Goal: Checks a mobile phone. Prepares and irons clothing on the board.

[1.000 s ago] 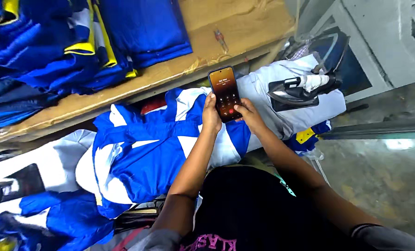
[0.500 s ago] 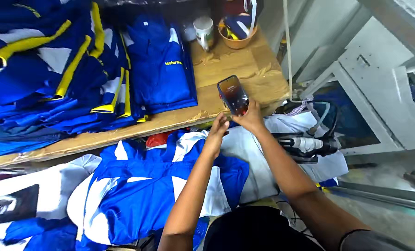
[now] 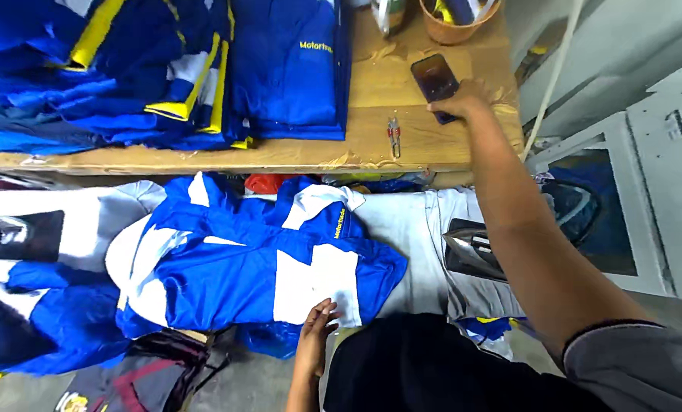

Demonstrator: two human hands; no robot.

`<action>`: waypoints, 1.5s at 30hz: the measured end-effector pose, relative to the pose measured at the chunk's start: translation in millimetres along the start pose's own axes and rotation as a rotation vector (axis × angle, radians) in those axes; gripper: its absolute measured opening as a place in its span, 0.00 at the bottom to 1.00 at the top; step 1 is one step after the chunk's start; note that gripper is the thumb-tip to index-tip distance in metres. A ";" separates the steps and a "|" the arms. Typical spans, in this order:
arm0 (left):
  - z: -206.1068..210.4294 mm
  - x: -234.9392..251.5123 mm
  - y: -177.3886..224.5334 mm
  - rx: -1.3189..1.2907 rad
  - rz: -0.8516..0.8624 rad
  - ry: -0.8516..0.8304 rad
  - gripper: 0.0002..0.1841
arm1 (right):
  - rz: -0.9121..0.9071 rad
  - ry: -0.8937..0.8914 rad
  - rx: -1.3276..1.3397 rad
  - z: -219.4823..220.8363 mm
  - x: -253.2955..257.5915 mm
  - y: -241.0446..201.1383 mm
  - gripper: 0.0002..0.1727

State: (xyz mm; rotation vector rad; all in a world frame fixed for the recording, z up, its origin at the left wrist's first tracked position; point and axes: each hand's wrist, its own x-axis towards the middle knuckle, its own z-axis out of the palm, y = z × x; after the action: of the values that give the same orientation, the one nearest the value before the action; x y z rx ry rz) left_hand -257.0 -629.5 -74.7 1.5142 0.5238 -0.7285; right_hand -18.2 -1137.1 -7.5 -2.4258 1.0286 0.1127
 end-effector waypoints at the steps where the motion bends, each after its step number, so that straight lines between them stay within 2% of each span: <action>1: -2.1 -0.7 0.9 -0.022 0.009 0.030 0.19 | -0.011 -0.013 0.019 -1.6 2.5 4.7 0.57; 3: -9.1 1.3 4.5 -0.049 0.041 0.065 0.18 | -0.004 -0.001 0.141 -10.4 -5.3 13.9 0.52; 6: -23.2 8.0 13.5 -0.026 0.106 0.083 0.18 | 0.058 0.147 0.358 -18.3 -32.2 21.2 0.38; 8: -30.0 13.9 22.5 0.009 0.146 0.085 0.17 | 0.077 0.209 0.440 -17.3 -51.8 20.7 0.32; 14: -33.3 24.9 53.7 0.132 0.233 0.055 0.19 | -0.068 0.224 0.343 13.7 -101.4 10.3 0.30; 17: -28.6 28.3 60.1 0.195 0.254 -0.001 0.20 | -0.206 0.153 0.265 45.0 -149.2 -1.6 0.28; 21: -34.6 32.5 47.2 0.402 0.318 -0.068 0.21 | -0.489 0.024 0.241 118.6 -232.2 -9.6 0.20; 24: -39.8 35.2 39.7 0.542 0.310 -0.114 0.21 | -0.539 -0.175 0.186 168.7 -273.0 -1.7 0.19; 27: -46.7 36.0 37.4 0.626 0.244 -0.149 0.21 | -0.541 -0.247 0.115 192.0 -291.9 -0.9 0.23; 29: -49.0 39.5 38.1 0.535 0.174 -0.122 0.22 | -0.579 -0.245 0.061 193.1 -298.7 -7.5 0.29; 31: -47.5 50.2 38.5 0.331 0.117 -0.062 0.22 | -0.597 -0.248 -0.010 192.7 -300.9 -14.3 0.39; 34: -46.1 70.0 40.7 0.038 0.119 0.012 0.24 | -0.524 -0.287 -0.099 194.3 -299.2 -22.7 0.47; 36: -44.8 78.4 45.1 -0.083 0.125 0.047 0.25 | -0.453 -0.302 -0.130 197.1 -293.4 -22.8 0.45; 41: -33.6 88.9 49.6 -0.246 0.054 0.078 0.25 | -0.402 -0.348 -0.081 193.2 -284.9 -13.7 0.27; 45: -26.9 96.7 45.6 -0.299 0.016 0.038 0.25 | -0.356 -0.350 0.003 193.4 -284.9 -11.4 0.24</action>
State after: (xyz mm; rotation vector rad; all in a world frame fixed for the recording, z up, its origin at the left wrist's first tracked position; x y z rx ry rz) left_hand -154.3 -616.5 -112.5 1.2531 0.6199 -0.5806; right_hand -190.7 -852.5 -96.8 -2.4286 0.4369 0.3943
